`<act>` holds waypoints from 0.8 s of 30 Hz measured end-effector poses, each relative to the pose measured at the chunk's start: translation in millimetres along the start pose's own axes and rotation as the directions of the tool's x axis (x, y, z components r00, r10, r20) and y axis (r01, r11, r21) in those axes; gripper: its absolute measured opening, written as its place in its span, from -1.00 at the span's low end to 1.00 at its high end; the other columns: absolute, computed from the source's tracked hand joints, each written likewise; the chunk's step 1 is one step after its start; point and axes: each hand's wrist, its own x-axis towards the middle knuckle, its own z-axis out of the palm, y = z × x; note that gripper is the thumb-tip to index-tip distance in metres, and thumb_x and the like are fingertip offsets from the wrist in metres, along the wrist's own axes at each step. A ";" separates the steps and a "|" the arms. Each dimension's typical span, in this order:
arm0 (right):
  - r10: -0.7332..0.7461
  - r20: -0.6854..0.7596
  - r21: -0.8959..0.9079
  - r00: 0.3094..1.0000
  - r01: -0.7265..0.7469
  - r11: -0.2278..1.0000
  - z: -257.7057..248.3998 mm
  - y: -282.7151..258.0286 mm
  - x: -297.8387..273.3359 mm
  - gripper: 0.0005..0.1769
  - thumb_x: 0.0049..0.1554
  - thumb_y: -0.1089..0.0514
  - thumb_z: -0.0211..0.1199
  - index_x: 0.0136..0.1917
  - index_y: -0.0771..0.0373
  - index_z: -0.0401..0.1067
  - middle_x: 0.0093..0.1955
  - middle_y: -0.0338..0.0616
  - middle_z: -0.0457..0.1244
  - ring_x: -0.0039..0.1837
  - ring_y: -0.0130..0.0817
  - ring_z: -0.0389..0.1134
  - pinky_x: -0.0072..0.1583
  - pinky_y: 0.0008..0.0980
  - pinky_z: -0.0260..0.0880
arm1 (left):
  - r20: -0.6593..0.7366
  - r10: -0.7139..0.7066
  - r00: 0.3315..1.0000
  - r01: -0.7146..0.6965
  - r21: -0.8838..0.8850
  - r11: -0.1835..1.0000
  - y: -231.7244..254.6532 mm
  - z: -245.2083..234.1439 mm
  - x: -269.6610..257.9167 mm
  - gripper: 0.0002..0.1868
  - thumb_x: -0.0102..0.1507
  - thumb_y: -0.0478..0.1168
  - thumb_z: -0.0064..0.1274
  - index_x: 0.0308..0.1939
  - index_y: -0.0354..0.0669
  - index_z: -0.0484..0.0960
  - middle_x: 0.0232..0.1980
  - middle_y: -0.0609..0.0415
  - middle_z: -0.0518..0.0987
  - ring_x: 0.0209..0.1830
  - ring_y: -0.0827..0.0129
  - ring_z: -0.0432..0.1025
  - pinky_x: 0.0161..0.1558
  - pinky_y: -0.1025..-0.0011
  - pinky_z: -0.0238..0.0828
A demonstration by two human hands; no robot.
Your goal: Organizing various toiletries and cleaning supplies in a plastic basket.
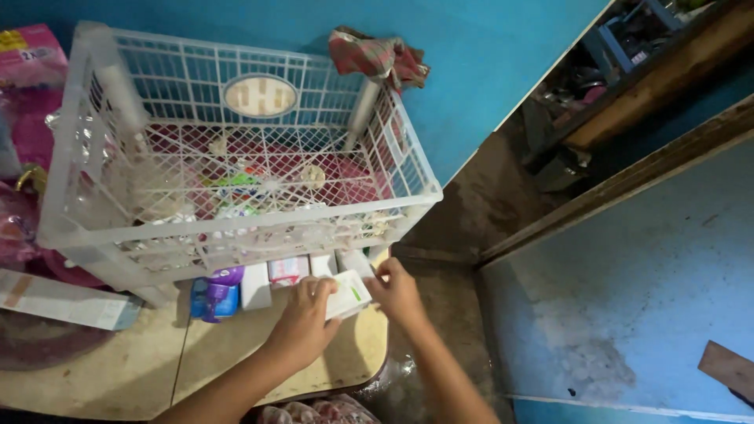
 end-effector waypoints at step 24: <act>-0.499 0.103 0.362 0.860 0.435 0.825 100.7 -42.1 -26.8 -0.34 0.04 0.48 0.22 0.41 0.25 0.27 0.31 0.03 0.21 0.15 -0.25 0.43 0.06 -0.38 0.53 | -0.423 -0.598 0.680 0.351 -0.529 0.773 -38.7 22.6 -7.9 -0.33 0.19 -0.28 0.16 0.29 -0.27 0.15 0.32 -0.28 0.18 0.24 -0.14 0.33 0.21 0.07 0.29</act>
